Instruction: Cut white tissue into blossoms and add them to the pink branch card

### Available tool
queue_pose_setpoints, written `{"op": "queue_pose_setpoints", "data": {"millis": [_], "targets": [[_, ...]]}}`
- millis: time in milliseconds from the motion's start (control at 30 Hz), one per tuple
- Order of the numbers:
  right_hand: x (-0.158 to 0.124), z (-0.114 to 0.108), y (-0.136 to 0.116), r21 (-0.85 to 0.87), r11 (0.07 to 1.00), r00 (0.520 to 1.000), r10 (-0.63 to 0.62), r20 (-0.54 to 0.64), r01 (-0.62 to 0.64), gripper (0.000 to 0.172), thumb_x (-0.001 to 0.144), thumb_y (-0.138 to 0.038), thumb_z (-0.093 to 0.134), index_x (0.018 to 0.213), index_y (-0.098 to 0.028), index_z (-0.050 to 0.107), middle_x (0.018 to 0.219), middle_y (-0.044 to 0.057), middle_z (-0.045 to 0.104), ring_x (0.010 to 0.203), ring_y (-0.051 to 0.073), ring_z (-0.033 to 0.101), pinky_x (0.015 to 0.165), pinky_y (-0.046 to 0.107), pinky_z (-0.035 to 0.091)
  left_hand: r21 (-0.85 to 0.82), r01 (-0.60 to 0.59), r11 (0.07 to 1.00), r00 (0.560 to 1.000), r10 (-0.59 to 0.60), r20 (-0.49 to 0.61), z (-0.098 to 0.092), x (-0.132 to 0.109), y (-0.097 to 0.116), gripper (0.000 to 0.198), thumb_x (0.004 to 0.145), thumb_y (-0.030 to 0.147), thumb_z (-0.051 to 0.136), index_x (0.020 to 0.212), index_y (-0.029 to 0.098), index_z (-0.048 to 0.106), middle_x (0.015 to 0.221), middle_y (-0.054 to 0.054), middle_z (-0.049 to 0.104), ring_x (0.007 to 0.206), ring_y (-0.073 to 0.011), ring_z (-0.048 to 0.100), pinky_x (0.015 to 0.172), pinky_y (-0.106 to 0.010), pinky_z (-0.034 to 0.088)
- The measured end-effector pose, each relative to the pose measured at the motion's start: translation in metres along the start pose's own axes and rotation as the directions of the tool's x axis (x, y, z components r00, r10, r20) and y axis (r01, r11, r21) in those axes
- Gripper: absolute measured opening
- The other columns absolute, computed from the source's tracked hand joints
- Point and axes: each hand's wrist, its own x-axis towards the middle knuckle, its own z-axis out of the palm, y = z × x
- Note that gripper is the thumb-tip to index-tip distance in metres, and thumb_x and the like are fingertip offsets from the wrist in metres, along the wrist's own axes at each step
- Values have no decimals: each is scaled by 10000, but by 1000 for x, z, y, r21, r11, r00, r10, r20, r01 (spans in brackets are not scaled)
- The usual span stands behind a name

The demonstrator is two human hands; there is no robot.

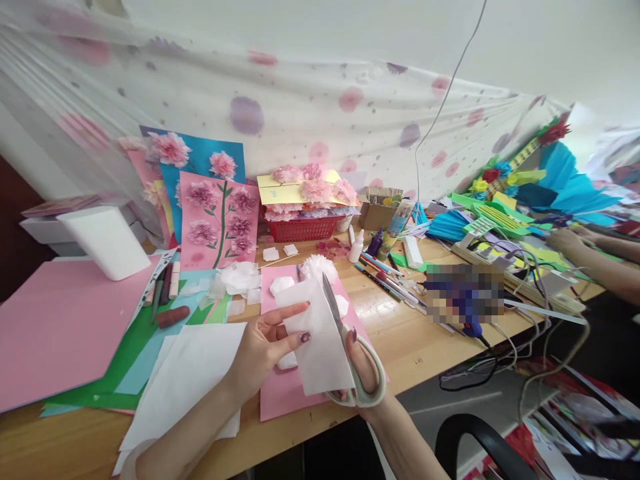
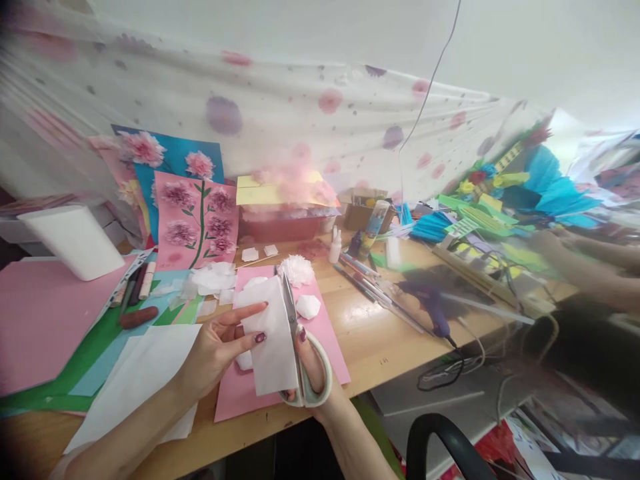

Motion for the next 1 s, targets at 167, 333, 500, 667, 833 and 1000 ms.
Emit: {"op": "queue_pose_setpoints", "data": {"millis": [167, 333, 500, 667, 833, 1000], "targets": [[-19, -37, -43, -594, 800, 930, -281, -237, 91, 470, 692, -638, 627, 656, -175, 557, 510, -15, 513, 455, 123, 489, 444, 234, 371, -89, -29, 996, 999, 26, -28, -3, 2, 0, 462, 661, 197, 787, 1112, 216, 690, 738, -9, 740, 673, -118, 654, 626, -196, 534], [-44, -93, -76, -962, 90, 768, -586, -260, -257, 283, 766, -452, 568, 644, -197, 563, 575, 27, 582, 554, 189, 536, 509, 269, 342, -133, -51, 990, 997, 43, -63, -3, 4, 2, 328, 657, 201, 792, 982, 200, 742, 938, -54, 754, 818, -153, 668, 667, -202, 542], [-47, -124, -79, -946, -28, 792, -555, -253, -322, 243, 766, -364, 534, 867, -178, 652, 854, 106, 710, 805, 289, 646, 664, 339, 433, -156, -43, 987, 995, 29, -91, -1, 6, 3, 293, 634, 195, 809, 921, 207, 755, 959, -40, 755, 848, -146, 670, 682, -181, 542], [-41, -109, -77, -965, 219, 752, -608, -253, -147, 248, 801, -405, 547, 846, -185, 650, 906, 116, 707, 882, 302, 641, 791, 415, 453, -154, -26, 988, 998, 17, -64, -3, 6, 1, 301, 643, 205, 805, 938, 207, 747, 928, -36, 759, 802, -125, 670, 660, -167, 532], [-27, -42, -56, -552, 776, 916, -397, -54, 304, 387, 817, -445, 623, 1122, -207, 609, 1159, 110, 663, 1065, 251, 607, 909, 381, 462, -29, 11, 1000, 1000, -11, 2, -3, 3, 1, 342, 684, 240, 776, 1019, 200, 718, 870, -46, 761, 756, -145, 676, 652, -208, 542], [-9, 1, -29, -235, 954, 974, -148, 170, 186, 336, 851, -428, 608, 1067, -177, 667, 957, 73, 715, 821, 197, 653, 732, 316, 496, 126, -39, 991, 999, 37, 21, 0, 1, 6, 327, 731, 284, 721, 1044, 187, 707, 920, -67, 753, 846, -201, 682, 677, -246, 554]]}}
